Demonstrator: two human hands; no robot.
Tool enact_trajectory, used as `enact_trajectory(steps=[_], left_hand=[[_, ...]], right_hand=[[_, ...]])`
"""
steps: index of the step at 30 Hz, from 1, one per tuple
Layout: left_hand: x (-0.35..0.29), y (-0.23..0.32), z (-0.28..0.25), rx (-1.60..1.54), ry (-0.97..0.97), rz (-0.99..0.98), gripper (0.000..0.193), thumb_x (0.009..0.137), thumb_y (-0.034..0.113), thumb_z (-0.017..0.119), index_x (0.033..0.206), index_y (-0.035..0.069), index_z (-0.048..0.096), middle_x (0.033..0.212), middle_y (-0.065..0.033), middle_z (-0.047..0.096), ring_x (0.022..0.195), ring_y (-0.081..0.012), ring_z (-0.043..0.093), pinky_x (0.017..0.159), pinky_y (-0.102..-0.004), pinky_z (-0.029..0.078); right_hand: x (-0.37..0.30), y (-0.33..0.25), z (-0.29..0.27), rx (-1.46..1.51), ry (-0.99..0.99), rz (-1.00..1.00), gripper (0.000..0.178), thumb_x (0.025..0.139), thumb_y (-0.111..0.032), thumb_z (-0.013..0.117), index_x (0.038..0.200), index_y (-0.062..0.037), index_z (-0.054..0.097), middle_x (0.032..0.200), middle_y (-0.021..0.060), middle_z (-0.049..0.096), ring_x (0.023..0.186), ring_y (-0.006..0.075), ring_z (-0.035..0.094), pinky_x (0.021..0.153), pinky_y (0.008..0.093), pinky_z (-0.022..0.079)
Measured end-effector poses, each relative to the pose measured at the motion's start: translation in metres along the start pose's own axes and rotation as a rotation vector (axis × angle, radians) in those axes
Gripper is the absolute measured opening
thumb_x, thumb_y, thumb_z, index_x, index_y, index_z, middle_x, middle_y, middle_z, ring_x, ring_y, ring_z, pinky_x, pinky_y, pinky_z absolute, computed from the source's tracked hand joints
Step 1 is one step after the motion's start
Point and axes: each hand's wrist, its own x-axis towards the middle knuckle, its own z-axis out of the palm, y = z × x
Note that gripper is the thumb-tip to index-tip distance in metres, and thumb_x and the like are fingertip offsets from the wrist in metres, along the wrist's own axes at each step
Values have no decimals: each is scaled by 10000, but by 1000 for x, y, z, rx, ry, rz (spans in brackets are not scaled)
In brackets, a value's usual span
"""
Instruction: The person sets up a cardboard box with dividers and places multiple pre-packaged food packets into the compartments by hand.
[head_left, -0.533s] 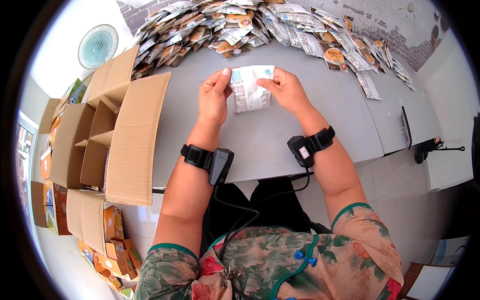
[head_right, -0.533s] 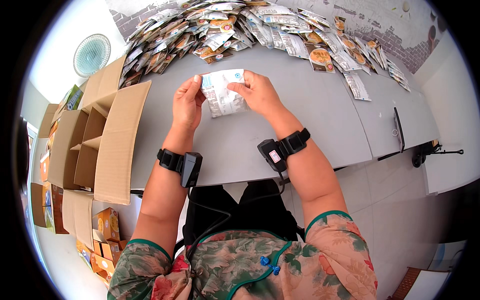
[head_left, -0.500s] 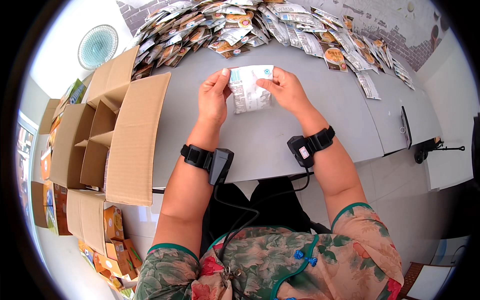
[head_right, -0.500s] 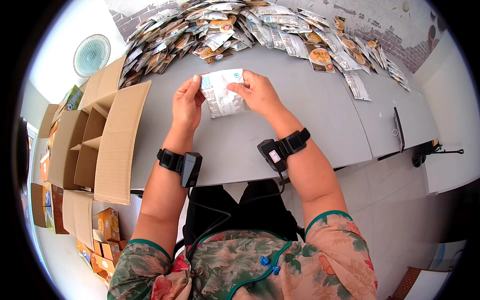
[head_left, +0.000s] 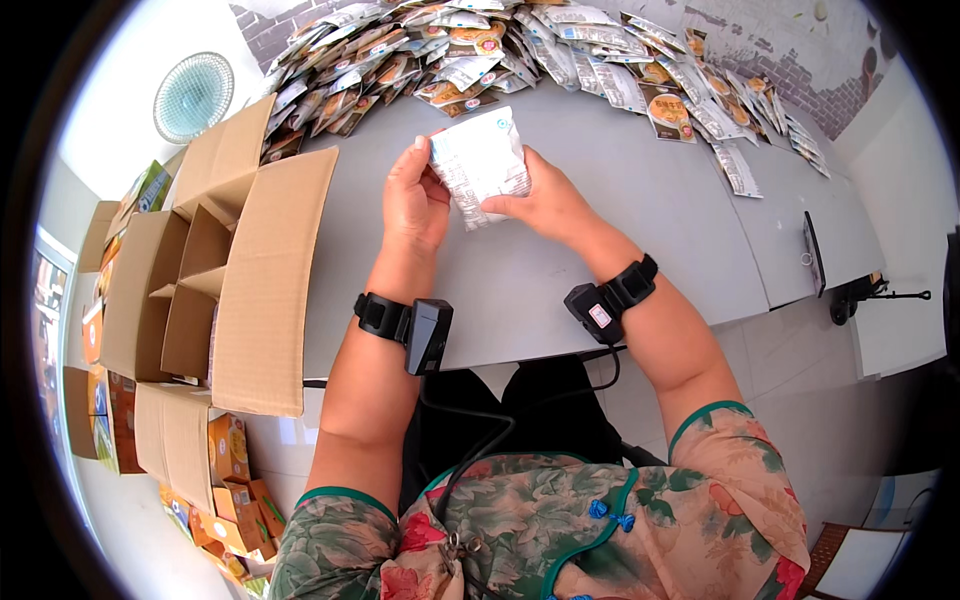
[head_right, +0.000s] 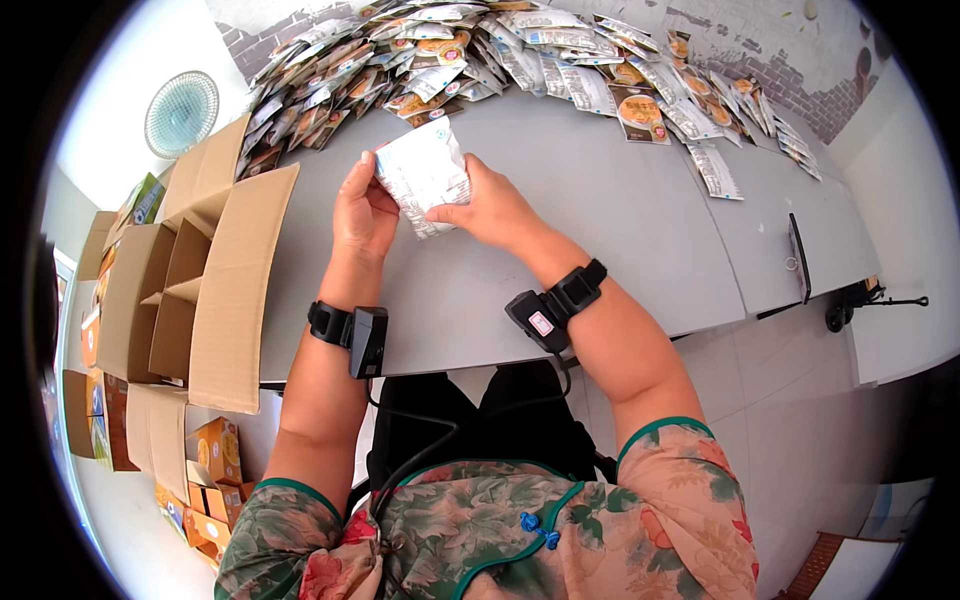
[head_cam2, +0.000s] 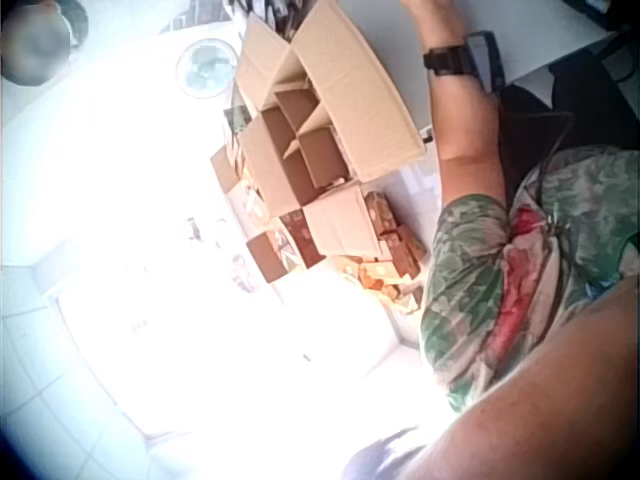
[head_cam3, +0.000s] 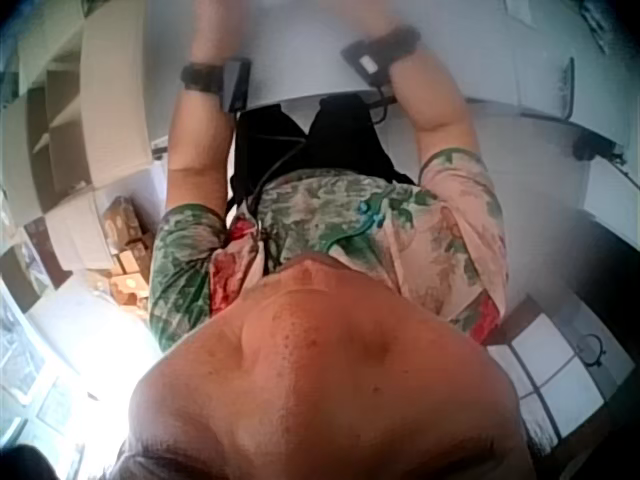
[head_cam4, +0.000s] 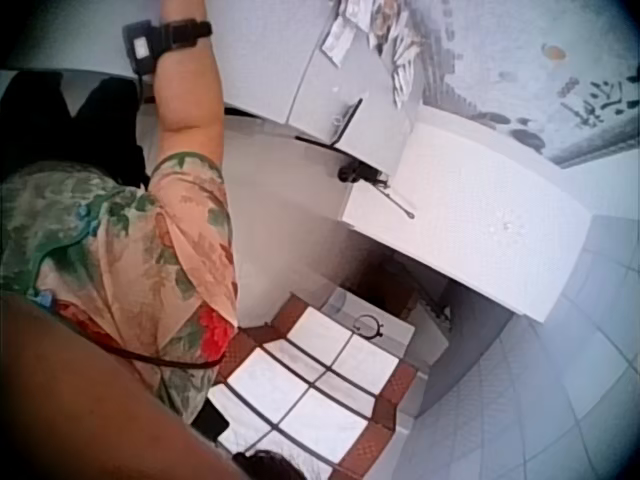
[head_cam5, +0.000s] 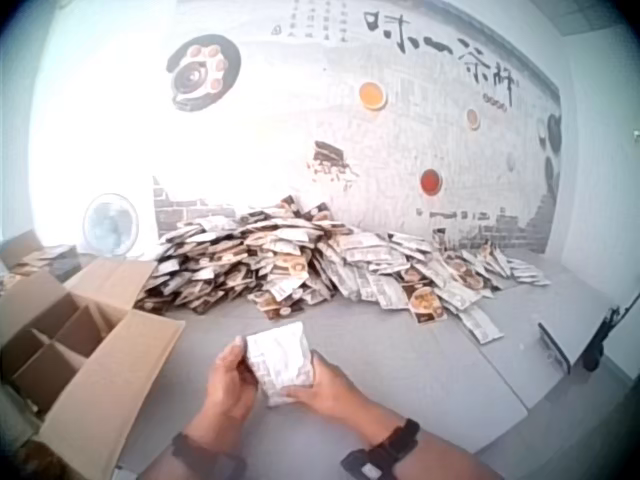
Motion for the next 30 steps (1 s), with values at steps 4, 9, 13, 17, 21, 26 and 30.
enact_trajectory(steps=[4, 9, 13, 17, 21, 26, 30], left_hand=[[-6, 24, 8, 452, -102, 227, 272, 844, 178, 636, 1022, -28, 621, 902, -71, 634, 796, -150, 606, 726, -255, 476], [-7, 27, 9, 1105, -150, 571, 235, 807, 162, 675, 981, 5, 660, 779, -48, 617, 701, -109, 550, 634, -256, 457], [-9, 25, 9, 929, -122, 230, 183, 828, 157, 656, 916, -3, 657, 713, -33, 599, 620, -75, 520, 566, -224, 433], [-11, 23, 9, 796, -107, 188, 155, 838, 141, 651, 881, -8, 649, 723, -8, 615, 679, -50, 534, 578, -192, 411], [-17, 18, 17, 859, -100, 334, 127, 835, 129, 653, 836, 2, 654, 693, 14, 592, 646, -41, 495, 568, -191, 389], [-18, 16, 17, 962, -62, 492, 108, 825, 112, 655, 806, 6, 659, 675, 29, 566, 625, -44, 448, 567, -200, 375], [-19, 15, 17, 970, -39, 509, 97, 824, 99, 651, 807, 3, 658, 685, 23, 569, 634, -50, 450, 579, -204, 380]], right_hand=[[-4, -23, -10, -208, -139, 97, 674, 656, -352, 773, 1126, 25, 469, 1003, 205, 613, 912, 305, 609, 771, 355, 473], [-8, -26, -6, -251, -202, 43, 671, 659, -360, 765, 1111, 38, 470, 974, 217, 612, 884, 318, 611, 747, 364, 476], [-9, -30, -7, -273, -245, 40, 684, 656, -356, 770, 1120, 43, 465, 975, 210, 614, 887, 311, 611, 755, 360, 475], [-10, -31, -4, -185, -229, 42, 669, 641, -340, 785, 1109, 34, 486, 969, 190, 622, 880, 289, 615, 760, 349, 474], [-8, -25, -3, -87, -215, 54, 556, 647, -287, 785, 1043, 22, 547, 930, 150, 641, 842, 249, 623, 759, 331, 474], [-7, -30, -3, -20, -274, 128, 410, 701, -166, 745, 1035, 3, 580, 923, 60, 649, 829, 140, 604, 781, 287, 466], [-8, -33, -4, -21, -266, 138, 382, 717, -158, 730, 1029, 6, 583, 910, 55, 649, 798, 129, 595, 760, 283, 465]])
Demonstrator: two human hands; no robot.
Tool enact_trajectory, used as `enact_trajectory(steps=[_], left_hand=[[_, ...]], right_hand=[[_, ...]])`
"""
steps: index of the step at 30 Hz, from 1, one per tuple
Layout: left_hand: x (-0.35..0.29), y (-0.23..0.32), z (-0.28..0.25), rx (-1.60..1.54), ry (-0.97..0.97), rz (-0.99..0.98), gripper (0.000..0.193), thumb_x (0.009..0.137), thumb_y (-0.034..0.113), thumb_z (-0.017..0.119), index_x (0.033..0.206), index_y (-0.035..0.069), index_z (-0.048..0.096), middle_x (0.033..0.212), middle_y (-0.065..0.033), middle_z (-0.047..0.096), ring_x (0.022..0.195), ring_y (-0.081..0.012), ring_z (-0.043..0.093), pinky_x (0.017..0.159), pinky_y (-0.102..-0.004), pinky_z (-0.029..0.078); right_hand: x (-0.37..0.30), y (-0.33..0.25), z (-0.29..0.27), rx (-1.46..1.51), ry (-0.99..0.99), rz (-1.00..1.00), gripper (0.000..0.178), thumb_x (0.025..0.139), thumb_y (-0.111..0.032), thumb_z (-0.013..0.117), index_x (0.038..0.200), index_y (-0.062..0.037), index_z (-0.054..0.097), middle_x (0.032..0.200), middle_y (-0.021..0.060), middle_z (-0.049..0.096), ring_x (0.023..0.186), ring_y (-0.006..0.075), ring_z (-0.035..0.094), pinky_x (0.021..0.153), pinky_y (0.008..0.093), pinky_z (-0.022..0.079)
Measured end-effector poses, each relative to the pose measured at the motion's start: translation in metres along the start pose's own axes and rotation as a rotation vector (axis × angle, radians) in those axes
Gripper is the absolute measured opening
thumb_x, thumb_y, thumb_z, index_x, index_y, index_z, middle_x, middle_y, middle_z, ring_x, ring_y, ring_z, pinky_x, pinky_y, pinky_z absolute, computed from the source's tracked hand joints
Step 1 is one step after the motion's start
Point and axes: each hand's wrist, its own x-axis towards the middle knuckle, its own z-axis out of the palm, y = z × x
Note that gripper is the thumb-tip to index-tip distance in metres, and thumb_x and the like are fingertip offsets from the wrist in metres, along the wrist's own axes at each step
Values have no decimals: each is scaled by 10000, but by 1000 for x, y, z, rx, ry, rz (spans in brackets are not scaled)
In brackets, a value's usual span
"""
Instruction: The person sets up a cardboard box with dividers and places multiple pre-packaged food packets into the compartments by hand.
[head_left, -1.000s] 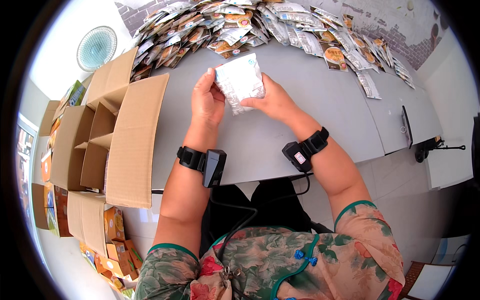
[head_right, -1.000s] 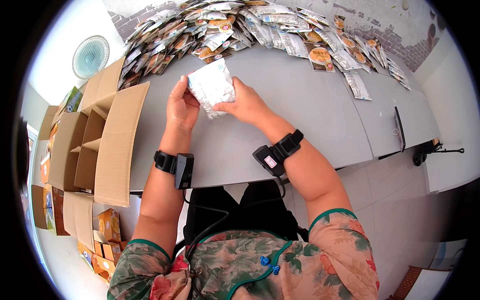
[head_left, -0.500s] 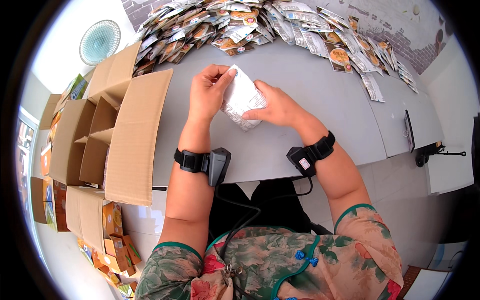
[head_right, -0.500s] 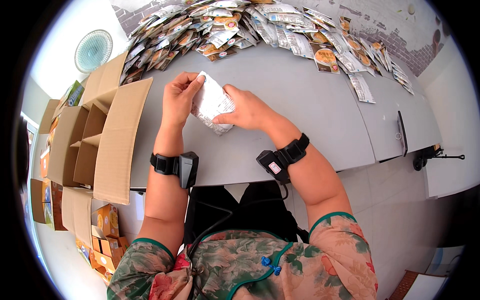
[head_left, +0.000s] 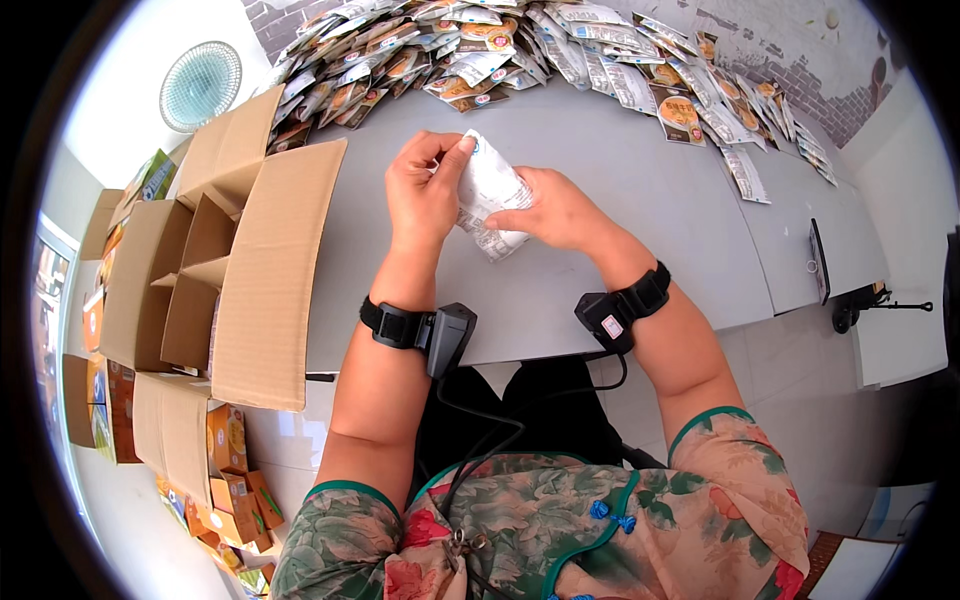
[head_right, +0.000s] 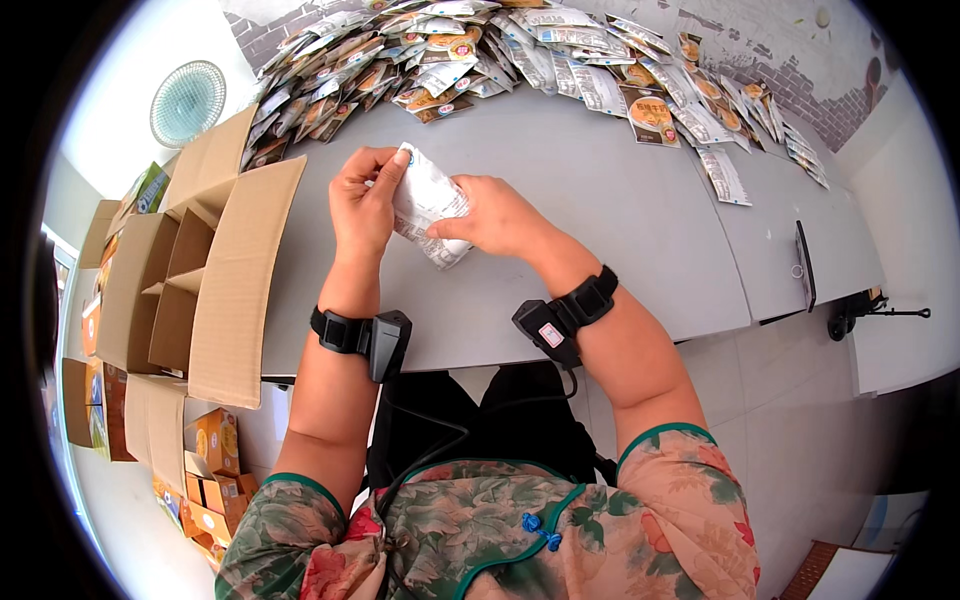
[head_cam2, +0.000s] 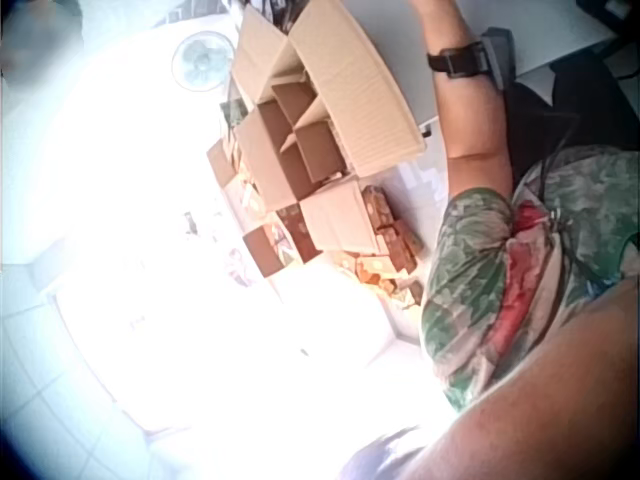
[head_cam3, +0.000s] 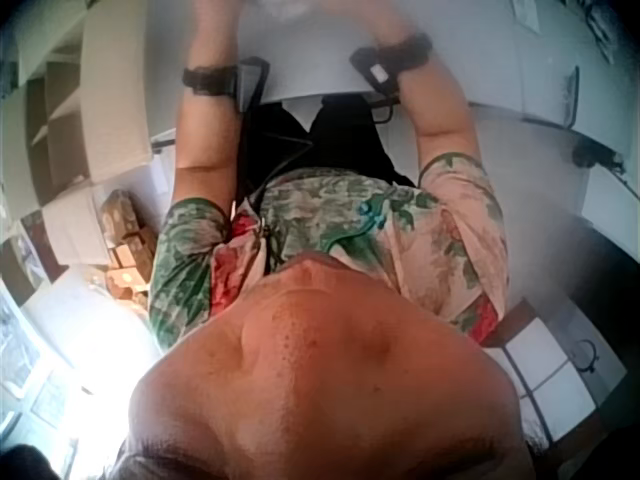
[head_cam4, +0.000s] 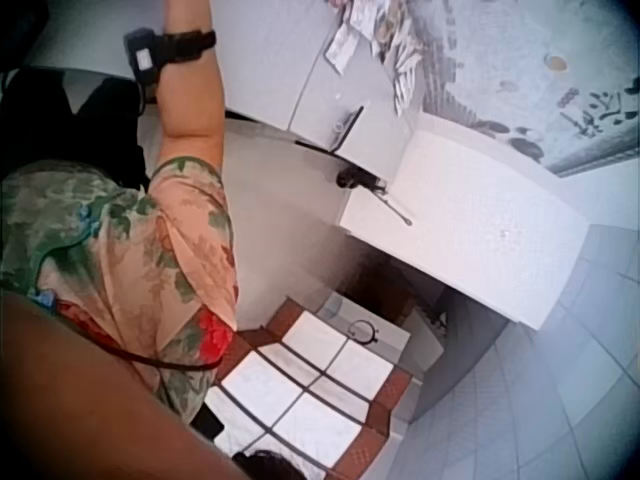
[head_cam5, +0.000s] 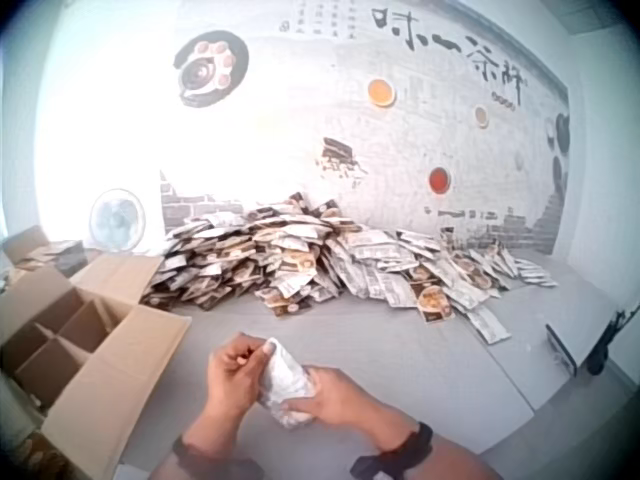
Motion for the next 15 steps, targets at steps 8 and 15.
enact_trajectory(steps=[8, 15], left_hand=[[2, -1, 0, -38, -21, -64, 105, 803, 98, 655, 800, -6, 670, 707, -26, 573, 625, -92, 497, 566, -238, 400], [11, -15, -6, 54, 6, -56, 276, 811, 190, 669, 1010, 3, 632, 868, -52, 626, 729, -101, 546, 648, -249, 433]], right_hand=[[3, 10, 0, 68, -39, -15, 383, 730, -163, 726, 1039, 10, 580, 929, 54, 646, 815, 121, 591, 761, 281, 466], [5, 15, 3, 322, -43, 35, 419, 744, -179, 729, 1084, 8, 571, 990, 64, 635, 882, 131, 598, 790, 280, 469]])
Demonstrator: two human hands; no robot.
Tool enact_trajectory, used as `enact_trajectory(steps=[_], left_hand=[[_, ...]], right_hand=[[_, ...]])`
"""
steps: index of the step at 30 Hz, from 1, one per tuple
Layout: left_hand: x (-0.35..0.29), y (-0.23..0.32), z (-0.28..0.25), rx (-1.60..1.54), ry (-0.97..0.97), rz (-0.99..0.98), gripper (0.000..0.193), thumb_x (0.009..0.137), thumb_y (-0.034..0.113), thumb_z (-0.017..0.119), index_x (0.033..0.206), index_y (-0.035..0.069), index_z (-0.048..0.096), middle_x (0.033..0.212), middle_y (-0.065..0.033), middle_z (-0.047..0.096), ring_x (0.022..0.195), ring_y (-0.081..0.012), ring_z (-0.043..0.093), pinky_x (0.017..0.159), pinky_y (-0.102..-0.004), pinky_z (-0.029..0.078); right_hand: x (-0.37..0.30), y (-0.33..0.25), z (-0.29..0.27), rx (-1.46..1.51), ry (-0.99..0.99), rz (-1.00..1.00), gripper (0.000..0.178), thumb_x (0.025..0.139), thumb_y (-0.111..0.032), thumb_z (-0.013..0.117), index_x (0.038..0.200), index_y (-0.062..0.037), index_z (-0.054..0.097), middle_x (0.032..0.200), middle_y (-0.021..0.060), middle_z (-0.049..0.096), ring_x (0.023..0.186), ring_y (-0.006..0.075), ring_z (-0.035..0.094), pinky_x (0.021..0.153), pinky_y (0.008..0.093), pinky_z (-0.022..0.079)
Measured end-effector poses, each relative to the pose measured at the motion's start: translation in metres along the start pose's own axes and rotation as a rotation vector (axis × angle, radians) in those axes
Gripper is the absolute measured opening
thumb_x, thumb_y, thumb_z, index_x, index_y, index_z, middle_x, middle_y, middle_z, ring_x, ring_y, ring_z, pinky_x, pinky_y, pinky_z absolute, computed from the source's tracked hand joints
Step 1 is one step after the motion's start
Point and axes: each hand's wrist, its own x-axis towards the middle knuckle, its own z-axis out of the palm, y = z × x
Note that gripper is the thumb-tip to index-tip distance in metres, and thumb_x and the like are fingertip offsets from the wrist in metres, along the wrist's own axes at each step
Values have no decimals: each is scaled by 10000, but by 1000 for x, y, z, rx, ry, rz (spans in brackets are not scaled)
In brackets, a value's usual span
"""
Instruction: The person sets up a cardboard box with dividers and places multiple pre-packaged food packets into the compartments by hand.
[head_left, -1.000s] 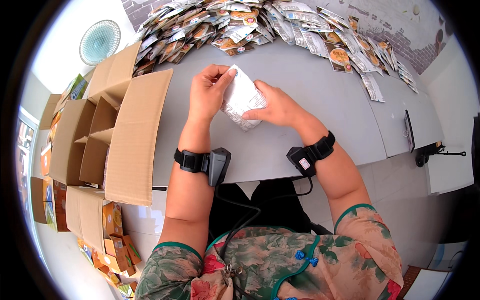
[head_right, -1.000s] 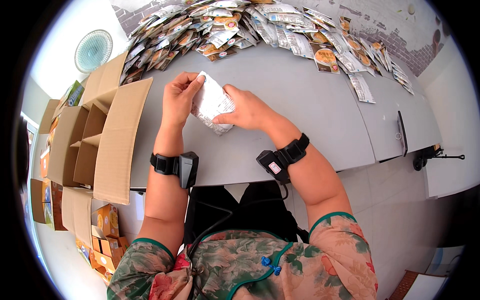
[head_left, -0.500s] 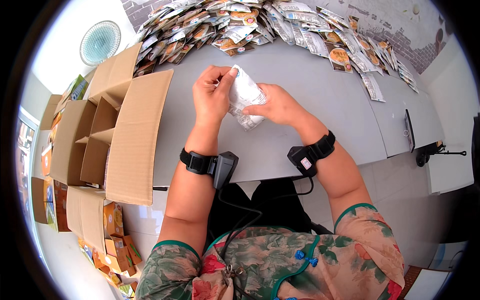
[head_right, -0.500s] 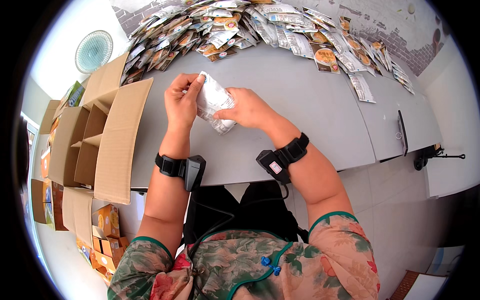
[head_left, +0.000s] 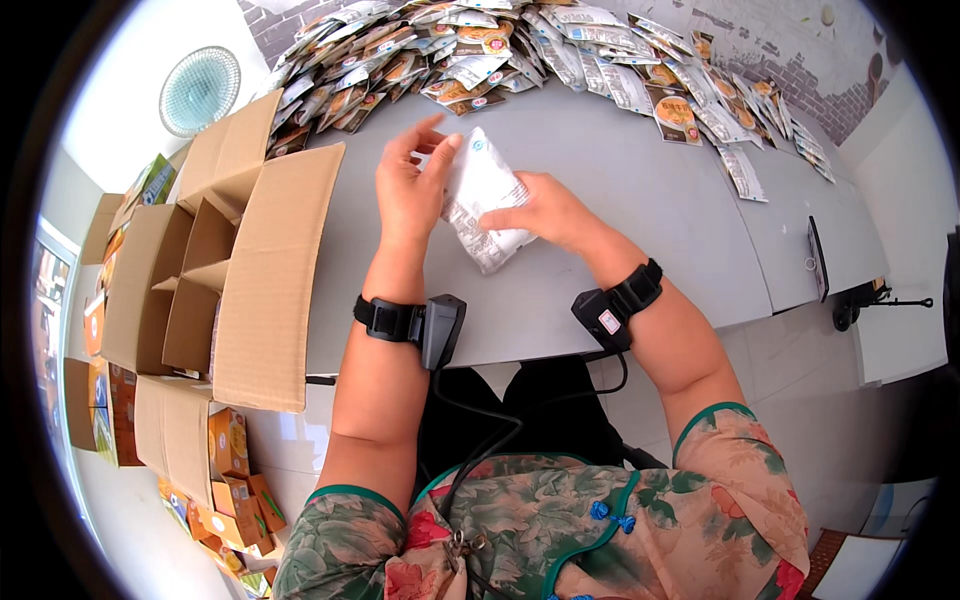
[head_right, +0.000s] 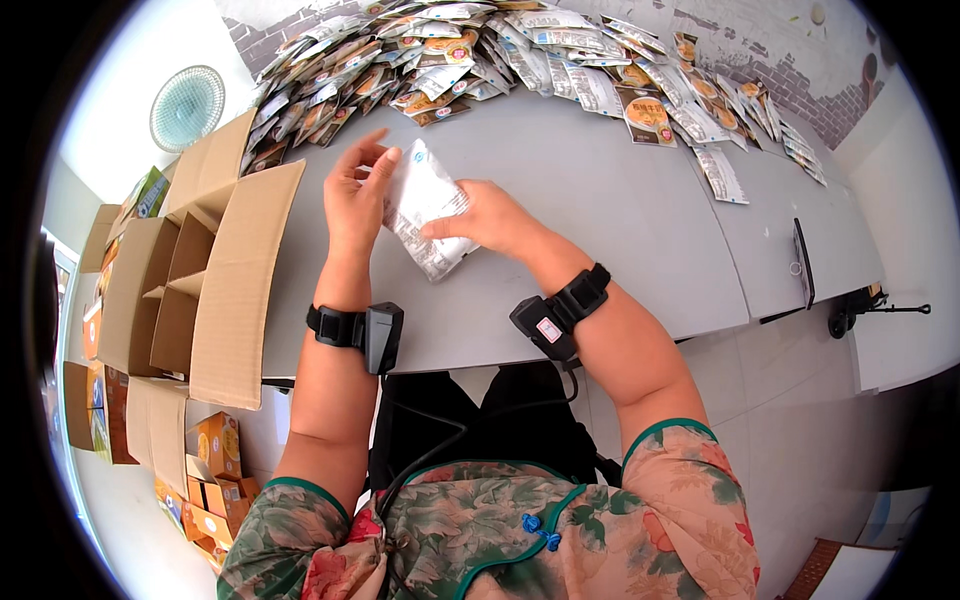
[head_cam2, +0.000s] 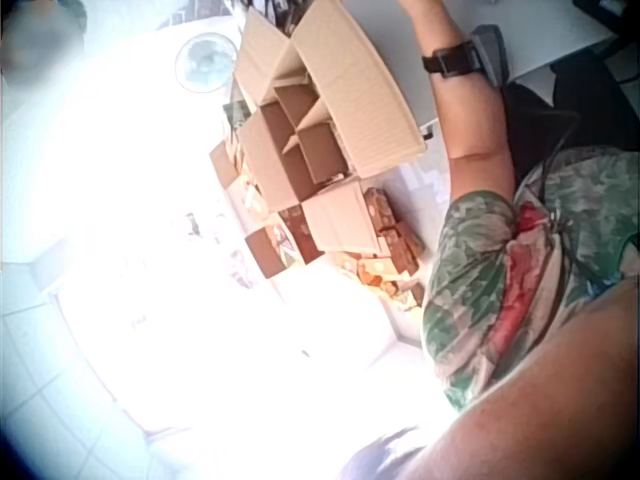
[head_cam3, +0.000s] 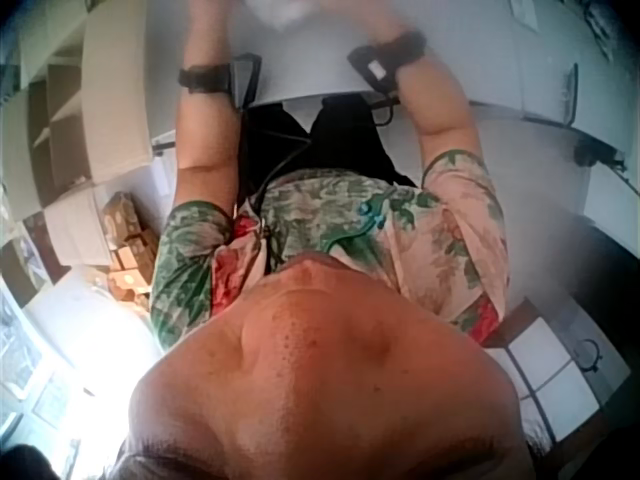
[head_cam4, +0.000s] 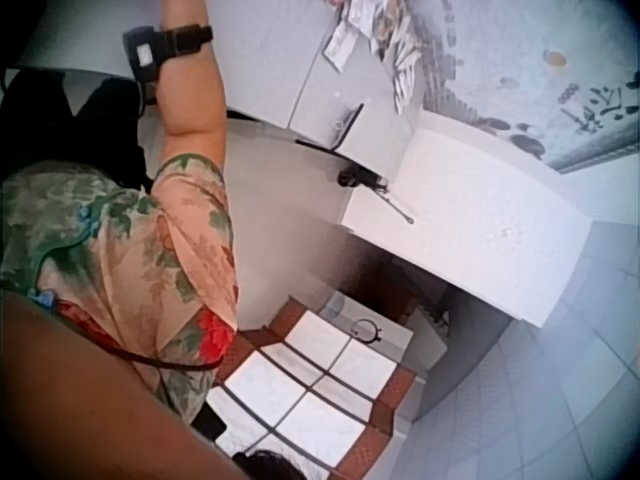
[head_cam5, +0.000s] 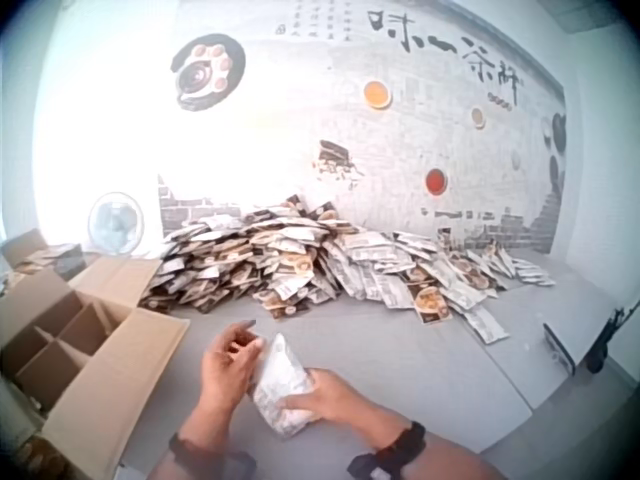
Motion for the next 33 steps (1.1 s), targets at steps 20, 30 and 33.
enact_trajectory(steps=[20, 30, 33], left_hand=[[-16, -2, 28, -427, -306, -314, 263, 849, 139, 638, 1032, -35, 565, 906, -82, 646, 761, -118, 613, 677, -246, 496], [-19, -12, 27, -549, -374, -343, 308, 857, 146, 621, 1103, -22, 543, 998, -79, 632, 861, -148, 613, 755, -286, 502], [-18, -14, 34, -650, -493, -322, 540, 800, 165, 684, 1235, -14, 420, 1094, -91, 580, 974, -160, 563, 848, -311, 468]], right_hand=[[6, 7, -10, 270, 322, -142, 420, 844, -307, 636, 1079, 22, 522, 989, 94, 605, 871, 141, 596, 738, 273, 484], [18, 25, -14, 202, 508, -203, 382, 917, -353, 519, 1008, 14, 580, 876, 48, 609, 767, 96, 549, 693, 248, 449], [12, 18, -19, 232, 568, -218, 400, 932, -350, 486, 1030, 29, 570, 923, 72, 609, 807, 116, 565, 708, 252, 453]])
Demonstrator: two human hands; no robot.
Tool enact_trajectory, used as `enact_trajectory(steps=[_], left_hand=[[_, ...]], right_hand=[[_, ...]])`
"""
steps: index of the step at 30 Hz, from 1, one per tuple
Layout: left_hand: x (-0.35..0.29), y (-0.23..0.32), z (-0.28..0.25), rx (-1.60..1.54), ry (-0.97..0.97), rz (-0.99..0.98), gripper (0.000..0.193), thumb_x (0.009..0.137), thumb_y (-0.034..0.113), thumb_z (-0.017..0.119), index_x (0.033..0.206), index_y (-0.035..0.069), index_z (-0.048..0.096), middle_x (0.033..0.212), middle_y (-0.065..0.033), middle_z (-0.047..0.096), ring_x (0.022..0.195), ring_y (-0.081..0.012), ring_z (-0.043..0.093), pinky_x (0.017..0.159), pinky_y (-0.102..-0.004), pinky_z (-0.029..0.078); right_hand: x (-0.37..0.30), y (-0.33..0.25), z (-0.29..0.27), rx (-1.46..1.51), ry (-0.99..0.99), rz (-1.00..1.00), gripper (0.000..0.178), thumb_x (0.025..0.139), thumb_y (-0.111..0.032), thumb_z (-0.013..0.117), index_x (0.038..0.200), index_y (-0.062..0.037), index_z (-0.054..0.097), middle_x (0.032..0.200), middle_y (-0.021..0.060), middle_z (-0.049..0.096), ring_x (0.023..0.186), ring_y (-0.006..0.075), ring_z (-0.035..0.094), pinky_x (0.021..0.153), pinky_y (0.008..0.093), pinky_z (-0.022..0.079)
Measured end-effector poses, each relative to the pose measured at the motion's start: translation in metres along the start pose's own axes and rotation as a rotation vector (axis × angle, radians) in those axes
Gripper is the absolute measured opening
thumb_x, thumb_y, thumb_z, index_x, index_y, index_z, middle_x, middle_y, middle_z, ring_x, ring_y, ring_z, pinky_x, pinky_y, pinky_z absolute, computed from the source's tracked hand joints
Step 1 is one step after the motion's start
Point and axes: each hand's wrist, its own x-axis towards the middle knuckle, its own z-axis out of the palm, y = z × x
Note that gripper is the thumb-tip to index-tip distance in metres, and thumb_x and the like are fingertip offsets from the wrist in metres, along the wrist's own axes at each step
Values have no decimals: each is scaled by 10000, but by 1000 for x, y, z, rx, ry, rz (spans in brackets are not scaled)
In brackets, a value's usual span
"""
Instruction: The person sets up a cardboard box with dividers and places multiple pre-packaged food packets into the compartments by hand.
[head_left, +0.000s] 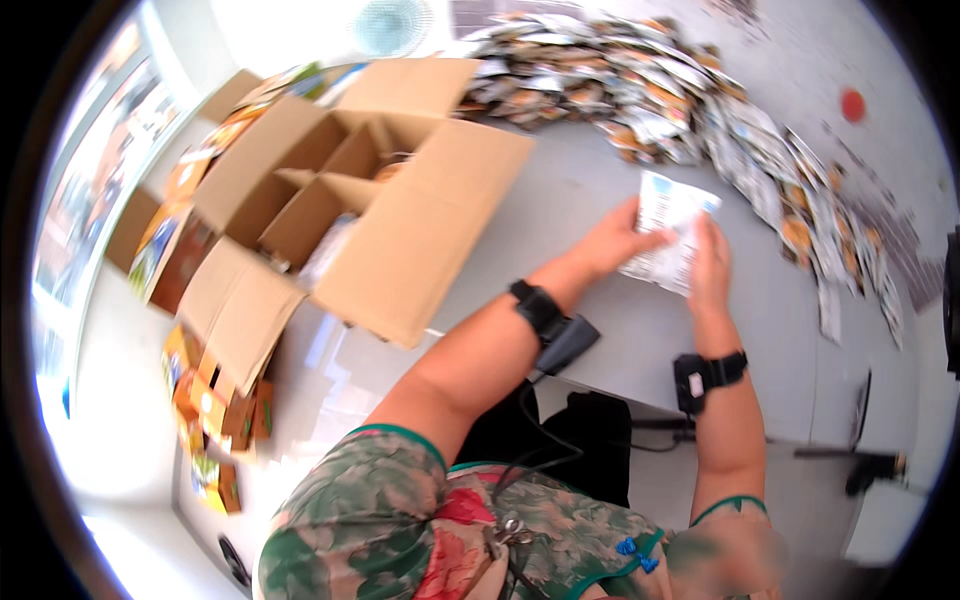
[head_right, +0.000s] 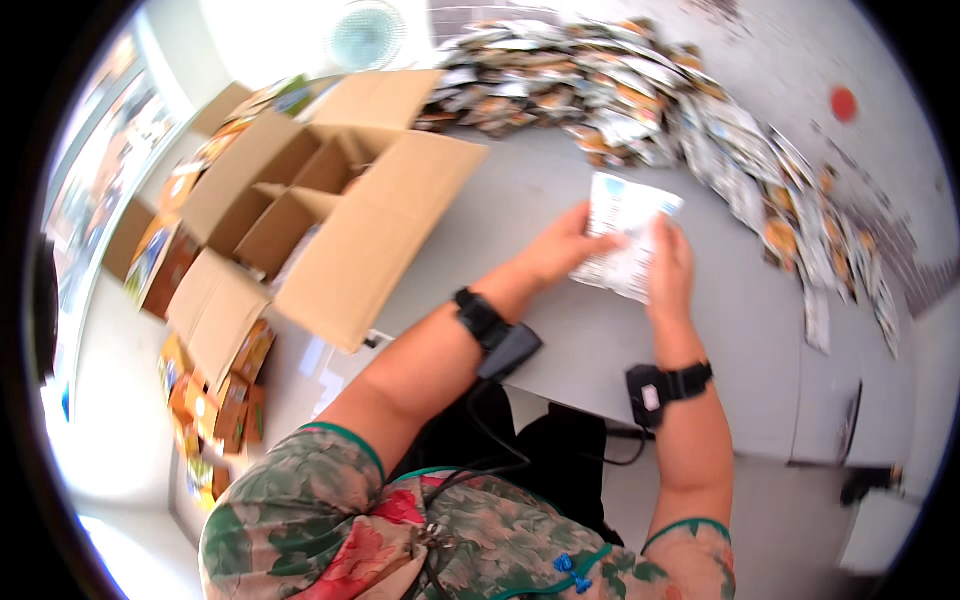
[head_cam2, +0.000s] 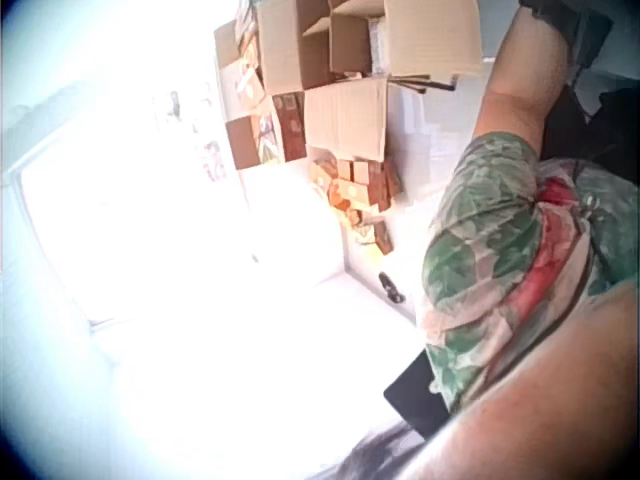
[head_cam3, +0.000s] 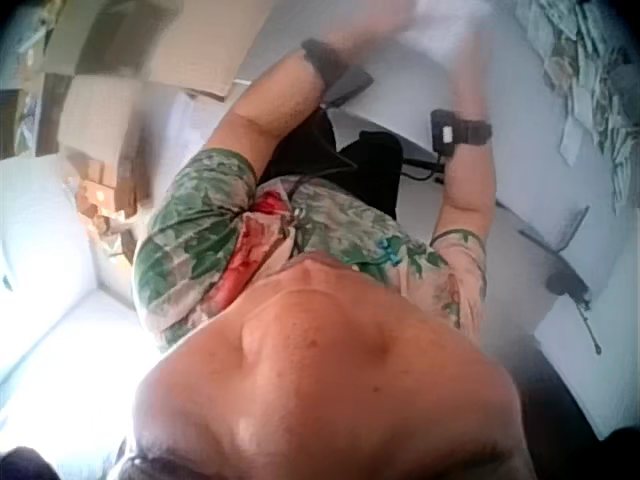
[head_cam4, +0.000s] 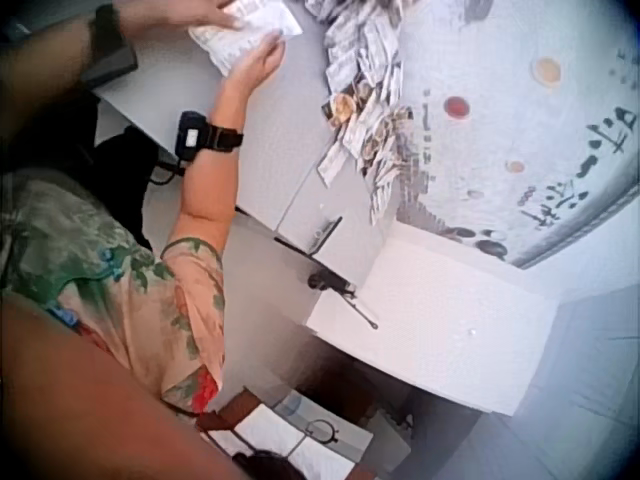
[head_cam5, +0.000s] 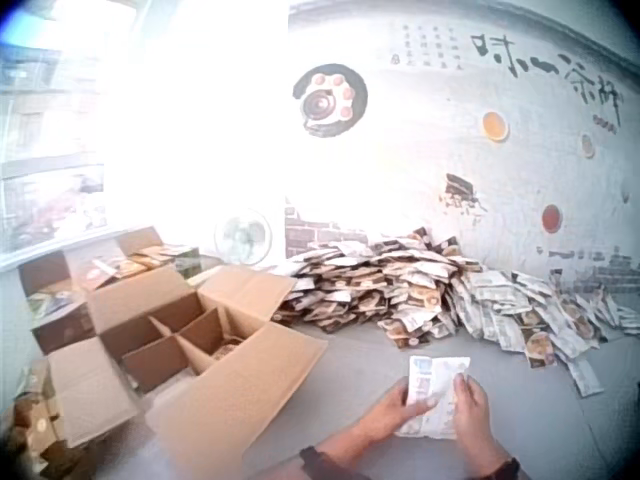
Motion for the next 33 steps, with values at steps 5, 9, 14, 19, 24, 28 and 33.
enact_trajectory(steps=[5, 9, 14, 19, 24, 28, 33], left_hand=[[-4, -2, 8, 21, -50, 33, 580, 751, 67, 705, 1240, -6, 402, 1157, -101, 557, 1054, -188, 542, 938, -315, 416], [-4, -6, 2, -159, -32, -49, 525, 765, 18, 668, 1227, 11, 419, 1165, -92, 561, 1077, -213, 548, 939, -339, 434], [-2, 24, 22, -522, -9, -52, 448, 809, 11, 609, 1221, 25, 430, 1146, -91, 574, 1049, -225, 574, 915, -367, 468], [23, 80, 47, -576, 266, 33, 271, 841, 41, 570, 1108, 19, 526, 1027, -70, 625, 940, -203, 617, 798, -367, 508], [62, 159, 49, -710, 462, 152, 210, 879, 102, 511, 1061, -2, 535, 1009, -106, 621, 859, -222, 630, 731, -368, 519], [61, 239, -4, -330, 640, 168, 167, 876, 97, 524, 977, -36, 517, 966, -136, 599, 821, -270, 636, 728, -401, 534], [20, 303, -120, 129, 615, 165, 207, 841, 35, 591, 1013, -61, 525, 973, -154, 599, 850, -272, 643, 801, -412, 550]], right_hand=[[2, -4, 0, 0, 37, 28, 440, 944, -371, 452, 1080, 37, 545, 982, 91, 605, 859, 137, 575, 755, 258, 454], [9, 3, -3, 116, 11, 14, 525, 951, -441, 392, 1089, 45, 534, 998, 106, 599, 877, 147, 573, 786, 259, 444], [17, 1, -18, 269, 39, -14, 617, 945, -523, 310, 1074, 39, 531, 971, 98, 600, 852, 138, 571, 761, 259, 447], [17, 5, -26, 123, -4, 37, 574, 948, -515, 309, 988, -6, 571, 788, 27, 585, 637, 87, 508, 558, 207, 389], [16, 10, -32, 82, 16, 60, 542, 953, -488, 329, 972, -8, 578, 765, 27, 571, 630, 86, 492, 578, 212, 389], [18, 11, -27, 63, -2, 109, 528, 953, -476, 343, 969, -2, 576, 765, 28, 571, 628, 85, 491, 574, 212, 386], [21, 18, -34, 21, -21, 114, 517, 949, -474, 359, 968, -6, 577, 771, 28, 573, 622, 82, 495, 564, 207, 389]])
